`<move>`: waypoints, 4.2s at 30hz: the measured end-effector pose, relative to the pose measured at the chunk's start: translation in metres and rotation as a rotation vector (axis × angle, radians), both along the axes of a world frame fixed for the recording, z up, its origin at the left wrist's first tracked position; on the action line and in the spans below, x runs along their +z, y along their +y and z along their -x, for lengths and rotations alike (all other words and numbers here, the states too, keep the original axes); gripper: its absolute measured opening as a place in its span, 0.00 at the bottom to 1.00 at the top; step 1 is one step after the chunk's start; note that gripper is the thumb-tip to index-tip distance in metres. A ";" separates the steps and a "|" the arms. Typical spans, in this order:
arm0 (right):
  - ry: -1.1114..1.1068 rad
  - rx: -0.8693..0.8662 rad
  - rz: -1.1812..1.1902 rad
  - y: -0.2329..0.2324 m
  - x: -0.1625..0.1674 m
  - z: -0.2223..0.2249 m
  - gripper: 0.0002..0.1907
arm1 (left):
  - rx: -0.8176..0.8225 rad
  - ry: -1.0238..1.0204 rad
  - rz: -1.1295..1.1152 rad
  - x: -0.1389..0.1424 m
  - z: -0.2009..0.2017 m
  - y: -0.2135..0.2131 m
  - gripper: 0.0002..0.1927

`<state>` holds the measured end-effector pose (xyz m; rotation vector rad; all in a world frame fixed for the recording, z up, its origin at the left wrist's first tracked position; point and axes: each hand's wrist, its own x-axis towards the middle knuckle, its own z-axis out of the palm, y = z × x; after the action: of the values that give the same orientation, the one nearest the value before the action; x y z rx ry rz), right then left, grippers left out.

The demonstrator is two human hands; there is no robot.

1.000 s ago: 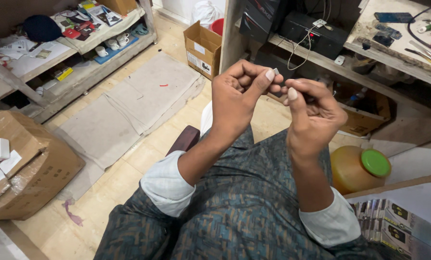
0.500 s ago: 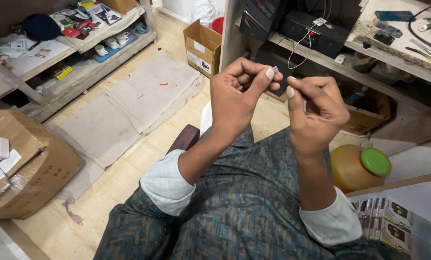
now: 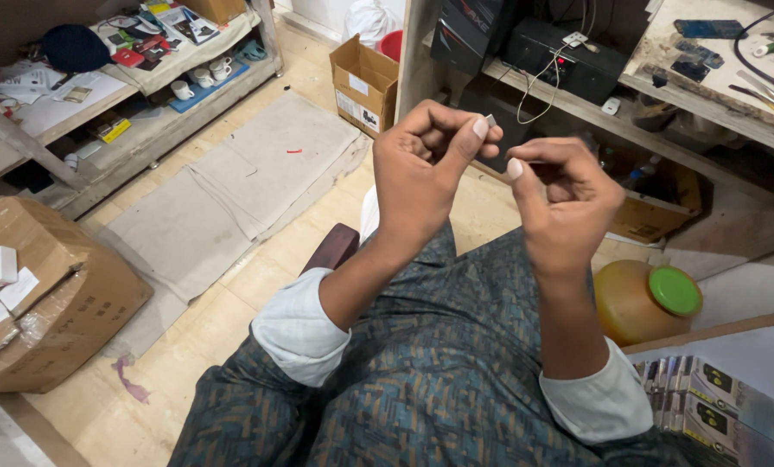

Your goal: The person holds a small white electronic component and uses a metal tool to scrape or clean its surface. They repeatedly probe the component with the tool while seated, focusing on a single item throughout the clip.

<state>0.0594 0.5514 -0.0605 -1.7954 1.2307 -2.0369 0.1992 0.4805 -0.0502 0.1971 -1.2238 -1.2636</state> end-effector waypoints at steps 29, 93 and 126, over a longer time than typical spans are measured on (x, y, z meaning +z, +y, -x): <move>-0.979 1.057 -0.377 -0.022 -0.022 0.034 0.04 | -0.094 0.079 -0.077 -0.004 -0.004 -0.004 0.07; -1.017 0.871 -0.275 -0.017 -0.022 0.005 0.12 | 0.003 0.164 -0.190 0.010 0.008 0.018 0.05; -0.353 0.367 -0.199 -0.007 -0.005 -0.005 0.09 | 0.051 0.075 -0.077 0.007 -0.002 0.004 0.05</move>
<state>0.0644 0.5446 -0.0652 -1.3743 0.8898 -1.8442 0.2014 0.4846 -0.0432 0.2333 -1.1005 -1.2634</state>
